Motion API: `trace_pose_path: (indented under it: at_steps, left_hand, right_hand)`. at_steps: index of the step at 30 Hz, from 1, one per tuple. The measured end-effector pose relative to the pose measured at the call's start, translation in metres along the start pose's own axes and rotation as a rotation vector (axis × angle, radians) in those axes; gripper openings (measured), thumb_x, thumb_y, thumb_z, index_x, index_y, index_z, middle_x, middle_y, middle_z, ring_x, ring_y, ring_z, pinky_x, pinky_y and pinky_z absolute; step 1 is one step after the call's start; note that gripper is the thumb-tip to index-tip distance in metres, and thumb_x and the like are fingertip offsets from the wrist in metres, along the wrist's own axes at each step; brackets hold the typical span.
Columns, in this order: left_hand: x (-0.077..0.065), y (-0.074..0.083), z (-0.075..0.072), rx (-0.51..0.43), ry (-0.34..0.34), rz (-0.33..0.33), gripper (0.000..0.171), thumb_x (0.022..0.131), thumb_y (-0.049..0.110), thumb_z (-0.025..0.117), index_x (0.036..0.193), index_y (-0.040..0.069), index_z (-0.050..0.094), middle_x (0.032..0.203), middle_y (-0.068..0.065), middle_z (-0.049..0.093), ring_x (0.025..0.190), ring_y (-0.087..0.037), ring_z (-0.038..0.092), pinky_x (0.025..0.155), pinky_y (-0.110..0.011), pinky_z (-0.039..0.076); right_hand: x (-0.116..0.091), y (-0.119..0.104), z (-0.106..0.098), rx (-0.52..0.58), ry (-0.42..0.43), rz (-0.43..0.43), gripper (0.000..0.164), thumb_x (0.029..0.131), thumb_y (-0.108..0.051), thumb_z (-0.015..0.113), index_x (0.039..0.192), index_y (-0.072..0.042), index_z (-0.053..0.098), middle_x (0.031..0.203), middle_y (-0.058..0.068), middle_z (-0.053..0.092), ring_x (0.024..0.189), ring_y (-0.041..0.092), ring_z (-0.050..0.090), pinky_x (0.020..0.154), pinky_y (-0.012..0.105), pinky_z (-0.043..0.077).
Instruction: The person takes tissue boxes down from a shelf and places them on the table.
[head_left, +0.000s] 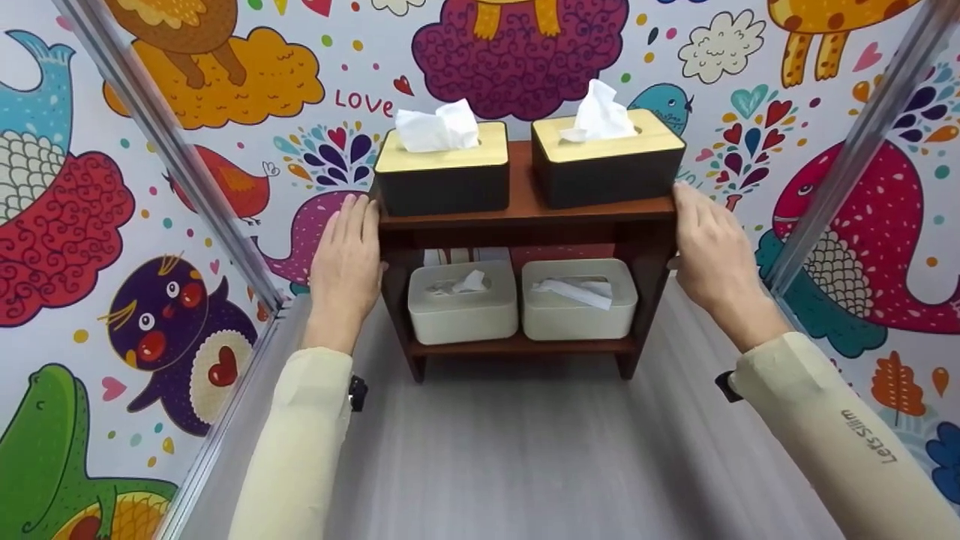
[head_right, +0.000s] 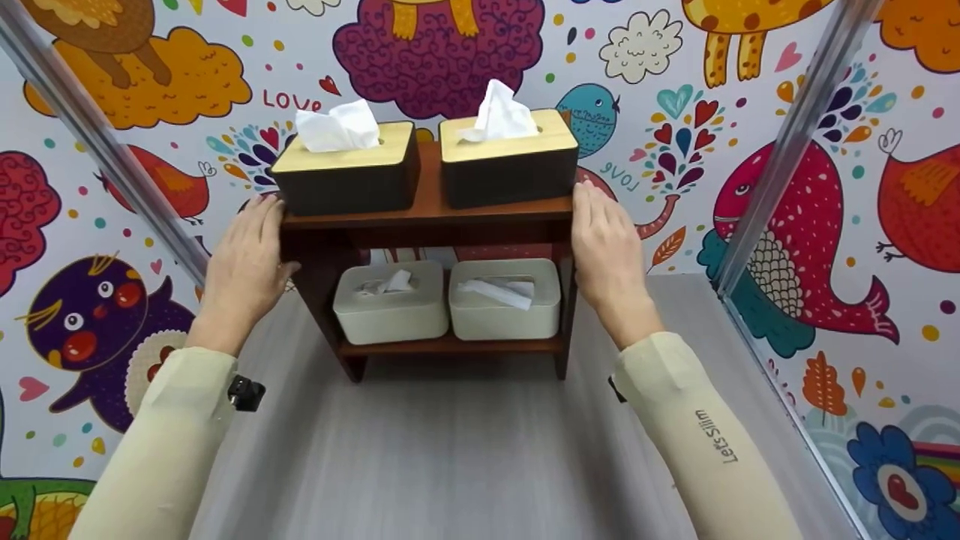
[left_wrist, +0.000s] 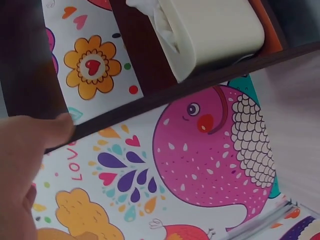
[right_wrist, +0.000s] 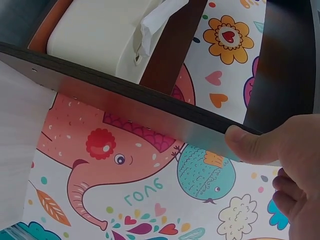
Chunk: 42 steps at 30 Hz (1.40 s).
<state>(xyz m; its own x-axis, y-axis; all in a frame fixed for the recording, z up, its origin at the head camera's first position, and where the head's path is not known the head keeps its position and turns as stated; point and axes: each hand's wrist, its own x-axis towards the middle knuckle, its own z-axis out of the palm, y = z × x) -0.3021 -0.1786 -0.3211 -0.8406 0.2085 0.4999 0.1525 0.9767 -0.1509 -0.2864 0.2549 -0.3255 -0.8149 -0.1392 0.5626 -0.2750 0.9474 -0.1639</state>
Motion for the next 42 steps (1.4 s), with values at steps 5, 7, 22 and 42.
trace_pose_path:
  at_steps: [5,7,22,42]
  left_hand:
    - [-0.003,0.004,0.004,0.056,0.002,-0.009,0.09,0.078,0.013,0.078,0.15,-0.002,0.027,0.158,-0.019,0.029,0.15,-0.032,0.022,0.124,-0.042,0.02]
    - [-0.004,0.004,0.005,0.086,0.005,-0.009,0.088,0.078,0.008,0.076,0.15,-0.002,0.027,0.158,-0.019,0.029,0.15,-0.032,0.022,0.125,-0.041,0.019]
    - [-0.004,0.009,0.009,0.1,0.049,-0.064,0.093,0.074,0.005,0.078,0.151,0.0,0.026,0.157,-0.018,0.031,0.15,-0.031,0.023,0.126,-0.04,0.015]
    - [-0.004,0.015,0.011,0.116,0.025,-0.095,0.091,0.077,0.002,0.076,0.152,0.001,0.024,0.159,-0.017,0.027,0.152,-0.03,0.018,0.126,-0.039,0.013]
  right_hand:
    - [0.001,-0.001,-0.001,0.004,-0.008,-0.003,0.095,0.076,0.009,0.075,0.153,-0.006,0.022,0.153,0.023,0.037,0.138,0.042,0.038,0.116,0.058,0.029]
    - [0.003,-0.001,-0.003,0.008,-0.035,0.0,0.095,0.077,0.006,0.076,0.153,-0.007,0.022,0.153,0.023,0.037,0.138,0.043,0.038,0.116,0.059,0.029]
    - [0.04,-0.007,-0.05,0.116,-0.125,0.16,0.109,0.08,-0.057,0.07,0.157,-0.009,0.009,0.163,0.019,0.016,0.148,0.042,0.017,0.119,0.063,0.013]
    - [0.117,-0.04,-0.059,-0.003,-0.394,0.0,0.1,0.091,-0.077,0.024,0.154,0.001,0.017,0.161,0.025,0.014,0.149,0.044,0.012,0.122,0.059,0.007]
